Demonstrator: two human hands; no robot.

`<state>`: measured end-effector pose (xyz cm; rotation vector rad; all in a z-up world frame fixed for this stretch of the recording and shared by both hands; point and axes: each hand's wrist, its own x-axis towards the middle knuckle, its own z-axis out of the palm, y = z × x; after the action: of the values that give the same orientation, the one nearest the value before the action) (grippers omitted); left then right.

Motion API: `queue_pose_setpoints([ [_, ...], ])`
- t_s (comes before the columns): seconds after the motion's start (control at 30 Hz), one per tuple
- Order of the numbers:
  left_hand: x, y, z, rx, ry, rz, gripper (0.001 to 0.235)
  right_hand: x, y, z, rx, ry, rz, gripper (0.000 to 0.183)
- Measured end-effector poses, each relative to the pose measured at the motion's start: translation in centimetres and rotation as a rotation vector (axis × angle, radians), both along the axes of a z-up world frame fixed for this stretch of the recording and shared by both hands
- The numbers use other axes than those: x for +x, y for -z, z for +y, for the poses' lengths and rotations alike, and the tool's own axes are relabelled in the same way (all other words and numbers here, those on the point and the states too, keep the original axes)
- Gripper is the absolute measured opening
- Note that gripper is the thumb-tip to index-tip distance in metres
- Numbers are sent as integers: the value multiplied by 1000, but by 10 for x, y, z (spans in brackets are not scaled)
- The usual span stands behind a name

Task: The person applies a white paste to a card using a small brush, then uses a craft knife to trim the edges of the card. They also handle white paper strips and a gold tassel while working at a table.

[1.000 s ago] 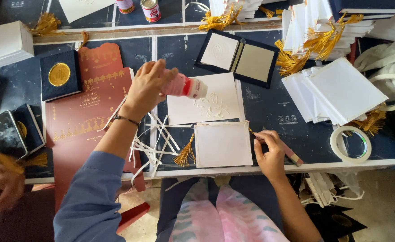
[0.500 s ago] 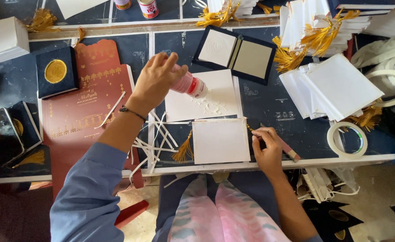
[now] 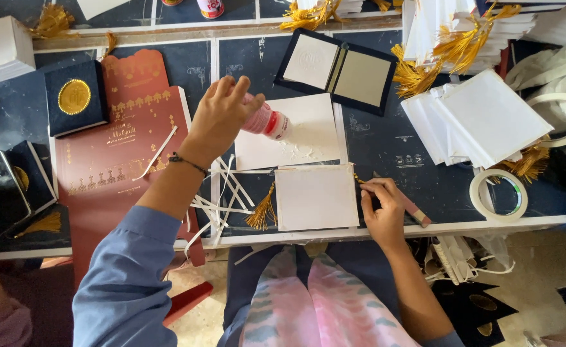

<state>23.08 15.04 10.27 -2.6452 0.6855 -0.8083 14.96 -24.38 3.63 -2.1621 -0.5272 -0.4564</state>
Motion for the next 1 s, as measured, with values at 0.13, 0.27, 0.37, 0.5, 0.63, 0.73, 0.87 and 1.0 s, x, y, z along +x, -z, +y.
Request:
queue_pose_setpoints([
  [0.13,-7,-18,-1,8,-3,-41,67,1,3,-1,-12,2,-4,9],
  [0.27,-8,-12,-5,-26,7,-6,56,2,5,-1,12,-17,-4,11],
  [0.37,-5,-3,-4,-12,7,-60,59,2,-1,0,3,-11,-4,10],
  [0.5,-6,-23,-5,-40,11,-74,50,2,6,-3,15,-21,-8,11],
  [0.63,-2,-3,-3,17,24,-111,52,2,4,-2,-10,-8,-20,10],
  [0.73,-6,-23,-10,2,-5,-81,42,2,-1,-1,38,-22,4,12],
  [0.87,1,-15,-6,-8,-24,-72,63,4,2,-2,36,-32,-3,11],
  [1.0,-2,-10,-2,1,-14,-61,59,1,0,-1,61,-38,10,12],
])
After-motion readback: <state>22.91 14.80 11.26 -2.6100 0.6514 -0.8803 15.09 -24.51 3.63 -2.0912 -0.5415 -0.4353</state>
